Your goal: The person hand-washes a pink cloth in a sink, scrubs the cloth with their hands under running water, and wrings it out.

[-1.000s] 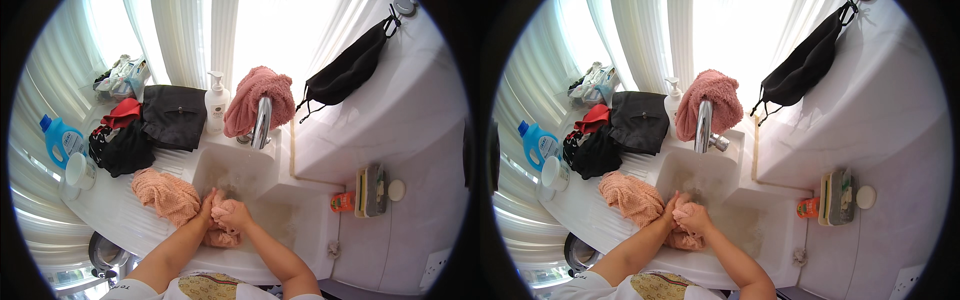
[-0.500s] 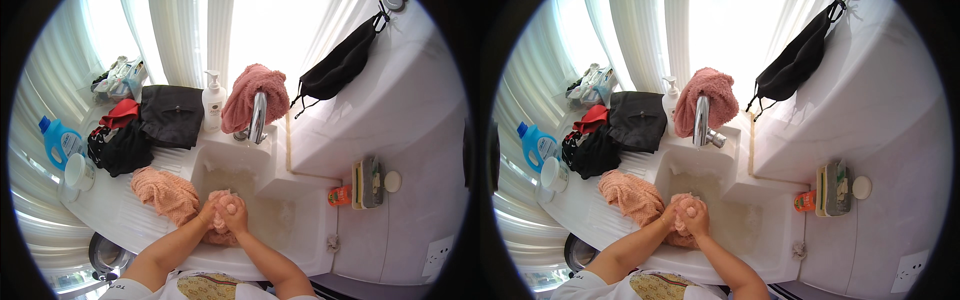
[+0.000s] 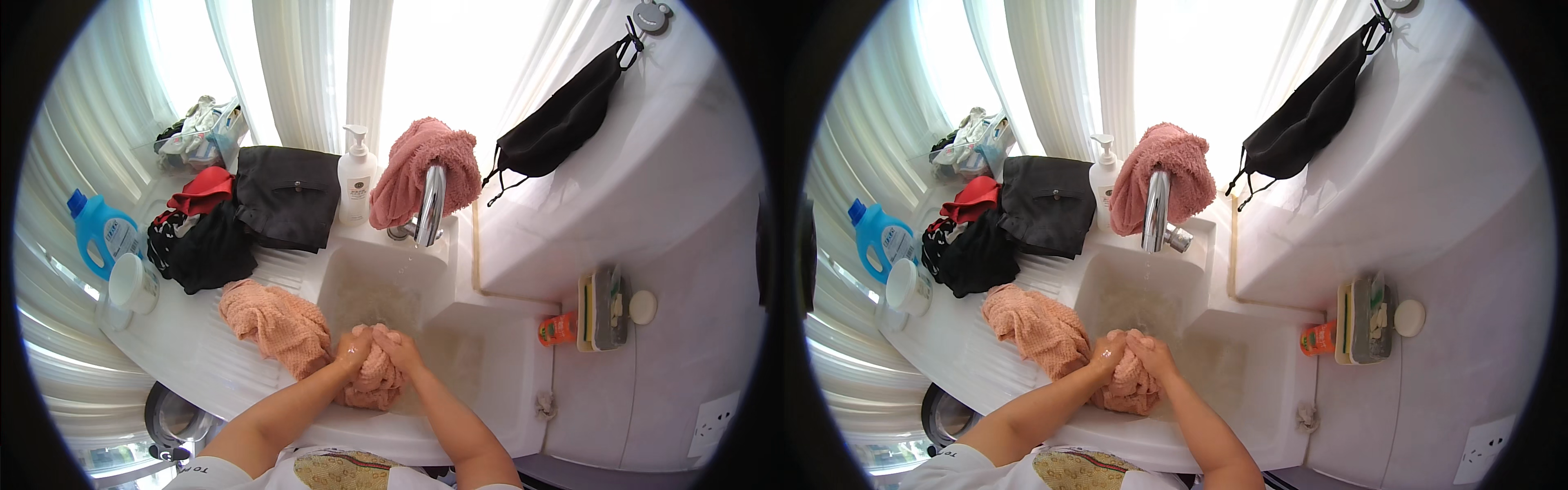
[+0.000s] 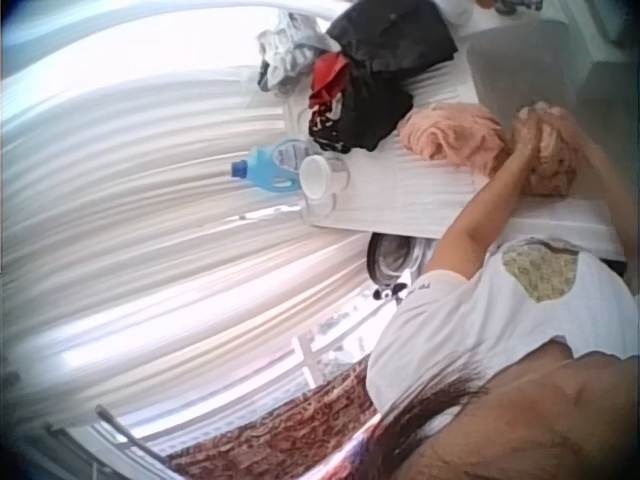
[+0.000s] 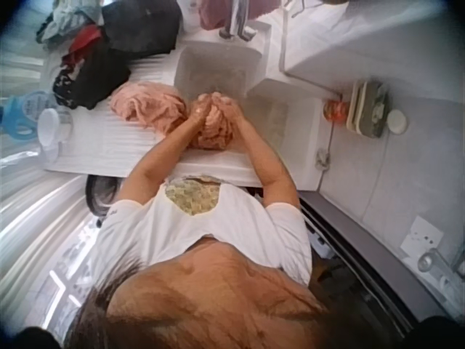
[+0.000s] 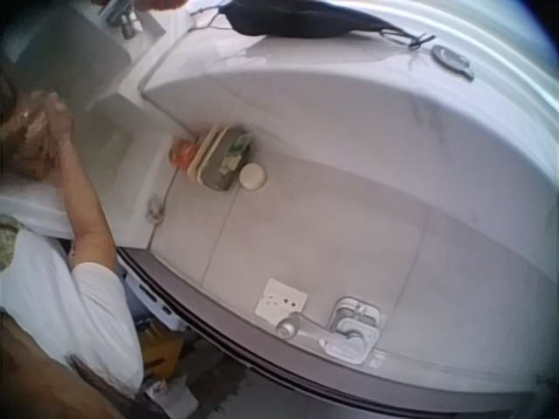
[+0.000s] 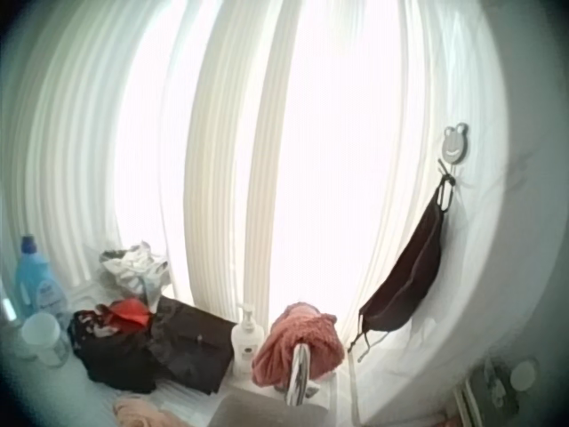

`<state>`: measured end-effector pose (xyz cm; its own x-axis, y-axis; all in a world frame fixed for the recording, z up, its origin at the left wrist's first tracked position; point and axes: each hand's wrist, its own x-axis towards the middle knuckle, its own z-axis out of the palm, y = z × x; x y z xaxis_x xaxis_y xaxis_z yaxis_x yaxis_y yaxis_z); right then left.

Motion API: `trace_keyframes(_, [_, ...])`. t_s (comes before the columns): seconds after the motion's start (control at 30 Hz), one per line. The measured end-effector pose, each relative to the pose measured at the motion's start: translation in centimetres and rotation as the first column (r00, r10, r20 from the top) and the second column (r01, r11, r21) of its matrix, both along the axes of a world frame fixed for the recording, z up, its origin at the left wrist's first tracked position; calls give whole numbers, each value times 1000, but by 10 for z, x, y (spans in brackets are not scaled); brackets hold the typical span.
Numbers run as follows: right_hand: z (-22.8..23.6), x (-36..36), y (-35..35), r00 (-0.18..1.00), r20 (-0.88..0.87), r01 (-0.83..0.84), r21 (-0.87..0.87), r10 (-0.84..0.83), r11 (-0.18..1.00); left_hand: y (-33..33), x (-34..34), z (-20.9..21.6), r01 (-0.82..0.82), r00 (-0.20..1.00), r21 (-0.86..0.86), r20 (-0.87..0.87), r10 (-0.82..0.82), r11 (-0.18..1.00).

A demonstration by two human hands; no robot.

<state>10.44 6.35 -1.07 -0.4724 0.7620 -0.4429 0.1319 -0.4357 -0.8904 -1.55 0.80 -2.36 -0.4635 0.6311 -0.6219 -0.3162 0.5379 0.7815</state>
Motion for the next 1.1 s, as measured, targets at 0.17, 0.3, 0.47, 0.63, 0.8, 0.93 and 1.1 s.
trace_keyframes(0.17, [-5, 44, 33, 867, 498, -133, 269, -19, 954, 12, -4, 42, 277, 758, -49, -603, -249, 960])
trace_keyframes(0.3, [-11, 30, -10, 485, 868, -724, 465, -103, 509, 9, -5, 7, 500, 312, -420, -728, -610, 757])
trace_keyframes(0.47, [-87, 9, -15, 431, 888, -859, 459, -161, 228, 7, -15, -126, 480, -198, -751, -596, -779, 453])
trace_keyframes(0.63, [-35, 3, 51, 333, 882, -886, 171, 334, 431, 41, -19, -29, 580, 380, -415, -623, -683, 701])
trace_keyframes(0.8, [-53, -28, 21, 563, 824, -491, 395, -63, 777, 26, -5, -95, -290, 910, 192, -247, 332, 938])
trace_keyframes(0.93, [-17, -16, 15, 850, 492, -369, 303, 187, 879, 16, -6, -35, -358, 731, 64, 640, 237, 931])
trace_keyframes(1.1, [47, 4, -10, 937, 206, -348, 597, 281, 723, 3, -25, -31, -315, 487, 187, 873, -11, 930])
